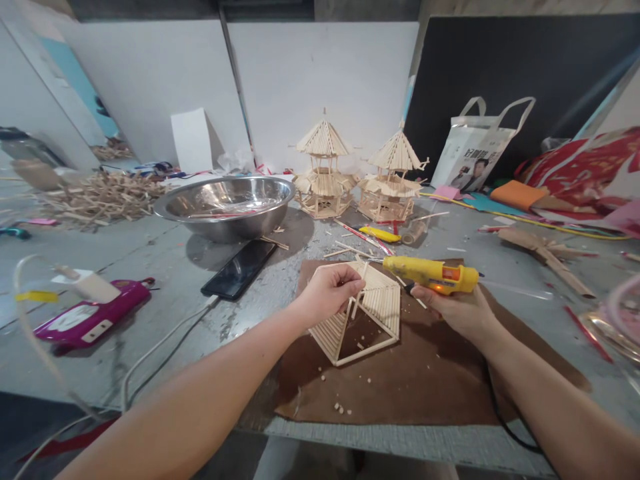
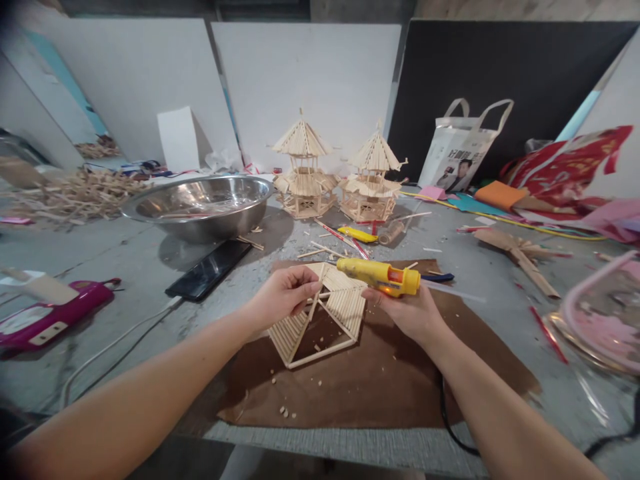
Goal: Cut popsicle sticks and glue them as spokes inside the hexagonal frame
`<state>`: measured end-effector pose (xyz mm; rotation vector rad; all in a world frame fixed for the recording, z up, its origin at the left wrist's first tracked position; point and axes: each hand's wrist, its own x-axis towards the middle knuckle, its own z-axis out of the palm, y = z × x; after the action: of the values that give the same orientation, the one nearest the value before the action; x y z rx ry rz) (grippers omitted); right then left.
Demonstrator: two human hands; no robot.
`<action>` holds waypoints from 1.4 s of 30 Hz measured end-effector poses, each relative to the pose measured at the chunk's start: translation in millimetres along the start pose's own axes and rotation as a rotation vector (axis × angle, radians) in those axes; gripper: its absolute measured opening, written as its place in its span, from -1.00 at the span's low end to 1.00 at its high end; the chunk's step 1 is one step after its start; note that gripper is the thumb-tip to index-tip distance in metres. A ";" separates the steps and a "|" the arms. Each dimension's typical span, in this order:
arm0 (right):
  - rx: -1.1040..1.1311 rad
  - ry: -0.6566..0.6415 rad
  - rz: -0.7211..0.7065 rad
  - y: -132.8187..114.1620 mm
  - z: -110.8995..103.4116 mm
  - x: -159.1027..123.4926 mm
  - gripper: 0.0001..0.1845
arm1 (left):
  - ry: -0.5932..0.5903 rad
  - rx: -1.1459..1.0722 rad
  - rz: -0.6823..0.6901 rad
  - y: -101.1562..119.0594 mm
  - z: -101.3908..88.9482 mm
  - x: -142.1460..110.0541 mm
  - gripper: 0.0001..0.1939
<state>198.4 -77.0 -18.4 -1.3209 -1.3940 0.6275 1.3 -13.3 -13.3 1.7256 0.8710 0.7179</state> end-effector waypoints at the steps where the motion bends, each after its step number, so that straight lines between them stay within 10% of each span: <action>1: -0.006 -0.002 -0.004 0.0 0.1 0.0 -0.87 | 0.004 0.007 0.002 0.6 0.2 -0.3 -0.79; 42: -0.018 -0.017 0.033 -2.2 1.0 -0.4 -0.83 | 0.012 0.045 -0.004 0.7 -0.4 -0.2 -0.77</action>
<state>196.6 -77.6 -16.9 -1.3582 -1.3973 0.6509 1.0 -13.4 -12.5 1.7605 0.9047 0.7112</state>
